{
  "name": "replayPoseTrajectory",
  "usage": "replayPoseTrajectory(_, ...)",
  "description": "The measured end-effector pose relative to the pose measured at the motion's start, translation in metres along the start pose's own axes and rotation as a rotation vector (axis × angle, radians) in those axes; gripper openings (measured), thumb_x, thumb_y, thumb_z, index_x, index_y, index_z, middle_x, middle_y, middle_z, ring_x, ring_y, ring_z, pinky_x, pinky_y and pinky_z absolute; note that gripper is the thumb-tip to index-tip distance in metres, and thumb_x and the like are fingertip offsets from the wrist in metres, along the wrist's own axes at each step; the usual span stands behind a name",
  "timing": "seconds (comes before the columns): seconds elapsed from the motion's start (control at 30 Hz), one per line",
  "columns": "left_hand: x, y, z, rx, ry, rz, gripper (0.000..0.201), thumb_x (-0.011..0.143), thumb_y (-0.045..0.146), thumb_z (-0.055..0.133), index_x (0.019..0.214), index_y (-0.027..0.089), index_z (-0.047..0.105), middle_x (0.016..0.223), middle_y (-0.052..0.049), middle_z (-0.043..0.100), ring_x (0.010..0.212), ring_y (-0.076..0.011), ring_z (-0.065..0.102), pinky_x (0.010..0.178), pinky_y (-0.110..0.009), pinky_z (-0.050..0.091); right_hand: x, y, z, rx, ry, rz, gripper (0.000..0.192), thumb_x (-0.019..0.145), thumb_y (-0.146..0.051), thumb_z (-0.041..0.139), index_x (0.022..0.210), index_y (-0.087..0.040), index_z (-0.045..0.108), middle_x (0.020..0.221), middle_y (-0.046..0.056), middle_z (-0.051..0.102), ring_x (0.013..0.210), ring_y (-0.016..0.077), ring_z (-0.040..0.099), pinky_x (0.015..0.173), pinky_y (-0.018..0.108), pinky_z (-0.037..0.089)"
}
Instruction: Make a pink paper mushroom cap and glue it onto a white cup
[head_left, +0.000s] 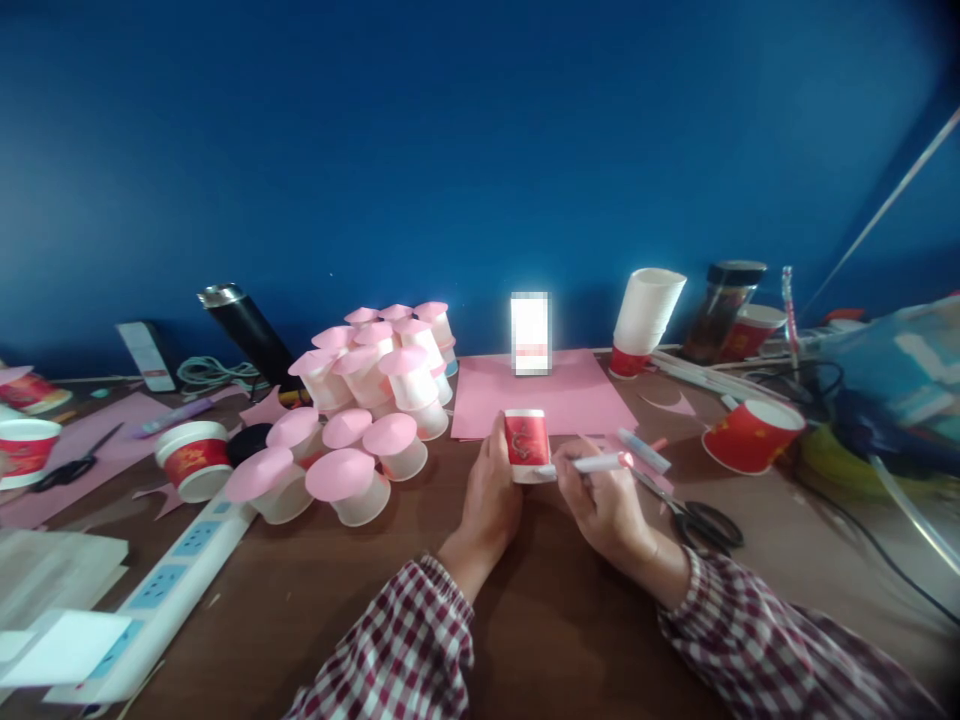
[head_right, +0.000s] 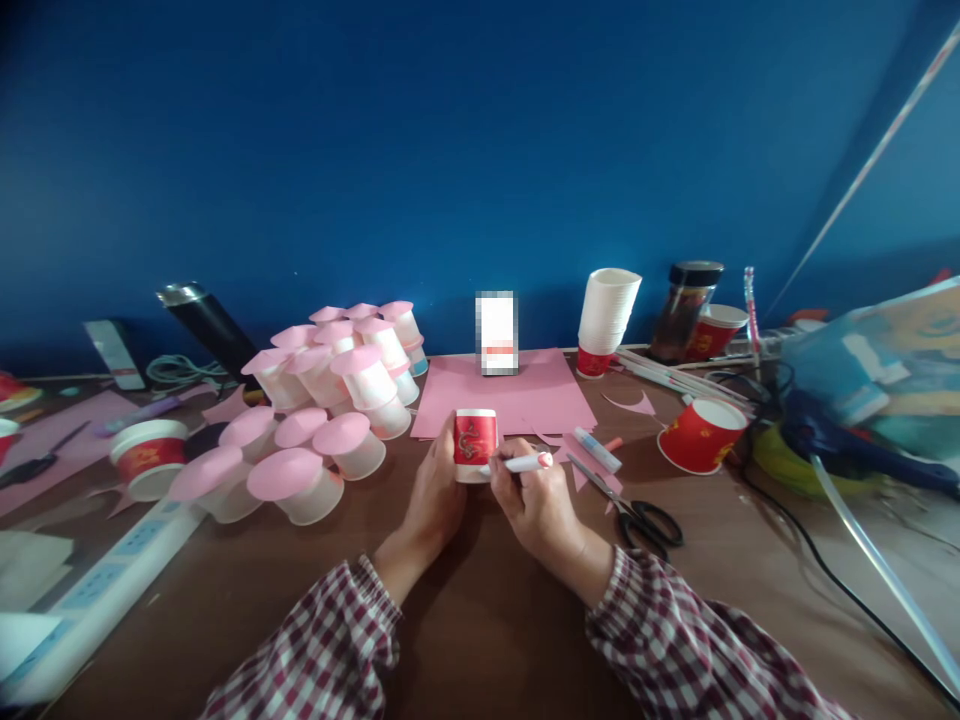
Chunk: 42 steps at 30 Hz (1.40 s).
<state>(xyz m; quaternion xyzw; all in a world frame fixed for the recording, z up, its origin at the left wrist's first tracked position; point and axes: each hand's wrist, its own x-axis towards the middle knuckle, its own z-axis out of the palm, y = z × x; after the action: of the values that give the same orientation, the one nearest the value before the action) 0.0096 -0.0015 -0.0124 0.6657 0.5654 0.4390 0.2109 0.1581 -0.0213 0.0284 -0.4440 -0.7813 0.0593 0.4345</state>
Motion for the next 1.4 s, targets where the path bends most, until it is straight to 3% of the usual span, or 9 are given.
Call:
replayPoseTrajectory(0.1, -0.0007, -0.0019, 0.0007, 0.056, 0.01, 0.049, 0.053, 0.089, 0.021, 0.039, 0.14, 0.016, 0.026, 0.131, -0.016, 0.048, 0.122, -0.0246, 0.045, 0.099, -0.039, 0.037, 0.0012, 0.0002, -0.0001, 0.002, 0.024, -0.001, 0.015, 0.089, -0.02, 0.042, 0.079, -0.019, 0.052, 0.068, 0.003, 0.06, 0.057, 0.0149, 0.055, 0.054, 0.025, 0.043)
replayPoseTrajectory(0.4, 0.0001, 0.0062, -0.0036, 0.05, 0.011, 0.001, 0.056, 0.087, 0.023, 0.044, 0.139, 0.018, 0.027, 0.127, -0.016, 0.052, 0.115, -0.0258, 0.051, 0.094, -0.039, 0.04, 0.0007, -0.0017, -0.0005, 0.025, -0.021, 0.013, 0.017, 0.09, -0.021, 0.04, 0.08, -0.019, 0.053, 0.065, 0.003, 0.06, 0.055, 0.015, 0.056, 0.052, 0.025, 0.042)
replayPoseTrajectory(0.73, -0.0008, 0.0038, -0.0017, 0.055, -0.003, 0.039, 0.053, 0.087, 0.022, 0.041, 0.138, 0.016, 0.027, 0.129, -0.018, 0.05, 0.117, -0.0264, 0.049, 0.095, -0.042, 0.04, 0.0, 0.0051, 0.0037, -0.006, 0.078, 0.048, 0.017, 0.09, -0.021, 0.042, 0.077, -0.019, 0.053, 0.065, 0.004, 0.059, 0.055, 0.0161, 0.054, 0.054, 0.028, 0.042)
replayPoseTrajectory(1.07, -0.001, 0.0006, -0.0034, 0.061, 0.0, 0.024, 0.056, 0.087, 0.025, 0.042, 0.14, 0.016, 0.025, 0.131, -0.017, 0.049, 0.119, -0.027, 0.048, 0.096, -0.042, 0.039, 0.0031, 0.0029, 0.0024, 0.079, 0.001, 0.097, 0.021, 0.09, -0.023, 0.041, 0.074, -0.019, 0.052, 0.06, 0.002, 0.059, 0.053, 0.0163, 0.055, 0.052, 0.029, 0.042)
replayPoseTrajectory(1.4, -0.0026, -0.0002, -0.002, 0.004, -0.014, 0.06, 0.052, 0.088, 0.022, 0.037, 0.139, 0.016, 0.027, 0.126, -0.016, 0.053, 0.116, -0.0252, 0.05, 0.096, -0.043, 0.039, 0.0055, -0.0024, -0.0048, -0.04, 0.052, 0.097, 0.018, 0.09, -0.02, 0.044, 0.073, -0.02, 0.052, 0.059, 0.002, 0.058, 0.052, 0.0161, 0.054, 0.053, 0.028, 0.041)
